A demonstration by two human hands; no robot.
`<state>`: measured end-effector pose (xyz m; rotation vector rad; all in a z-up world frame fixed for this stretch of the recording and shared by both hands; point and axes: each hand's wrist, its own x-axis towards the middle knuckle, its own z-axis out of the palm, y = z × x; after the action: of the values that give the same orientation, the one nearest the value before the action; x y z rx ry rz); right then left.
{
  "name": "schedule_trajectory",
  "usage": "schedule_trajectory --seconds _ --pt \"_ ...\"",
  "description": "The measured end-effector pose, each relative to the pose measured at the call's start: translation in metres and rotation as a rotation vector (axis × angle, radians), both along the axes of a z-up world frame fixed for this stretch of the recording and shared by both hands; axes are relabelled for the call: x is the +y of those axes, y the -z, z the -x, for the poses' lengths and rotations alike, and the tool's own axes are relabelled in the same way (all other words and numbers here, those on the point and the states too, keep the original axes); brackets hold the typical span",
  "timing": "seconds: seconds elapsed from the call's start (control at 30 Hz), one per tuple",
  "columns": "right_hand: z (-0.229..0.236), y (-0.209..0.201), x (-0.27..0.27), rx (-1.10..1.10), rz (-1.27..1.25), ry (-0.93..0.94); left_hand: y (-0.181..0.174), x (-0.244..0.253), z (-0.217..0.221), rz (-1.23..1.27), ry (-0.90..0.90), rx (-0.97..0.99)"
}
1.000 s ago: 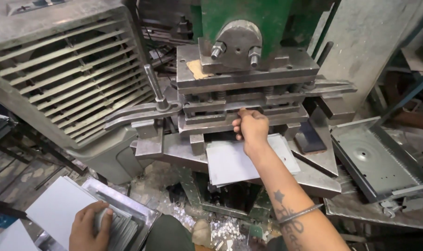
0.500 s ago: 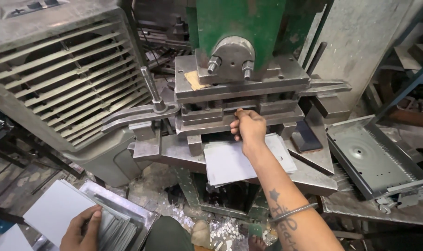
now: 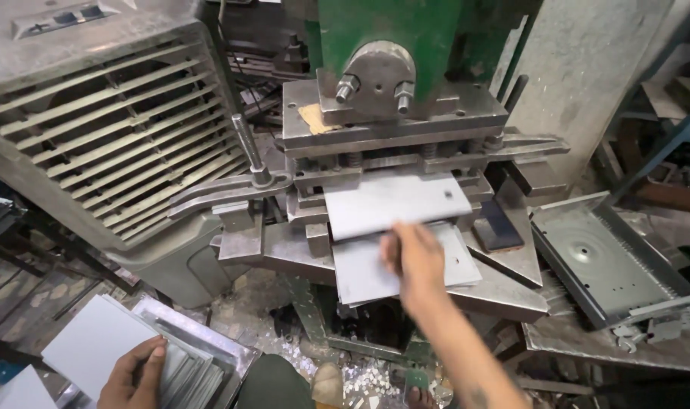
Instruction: Operates an industrial press machine to stamp or shape metal sheets repetitively.
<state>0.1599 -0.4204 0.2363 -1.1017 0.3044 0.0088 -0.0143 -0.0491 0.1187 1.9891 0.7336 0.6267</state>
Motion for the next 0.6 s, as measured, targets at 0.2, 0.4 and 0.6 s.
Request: schedule_trajectory --seconds 0.2,0.4,0.6 --pt "0.073 0.042 -0.018 0.171 0.015 -0.004 -0.037 0.012 -0.002 -0.049 0.064 0.392" --pt "0.077 0.045 -0.036 0.213 0.150 -0.068 0.120 0.056 0.000 -1.041 0.117 0.474" --pt "0.085 0.054 -0.043 0.243 0.169 -0.143 0.257 0.152 0.003 -1.125 0.127 0.288"
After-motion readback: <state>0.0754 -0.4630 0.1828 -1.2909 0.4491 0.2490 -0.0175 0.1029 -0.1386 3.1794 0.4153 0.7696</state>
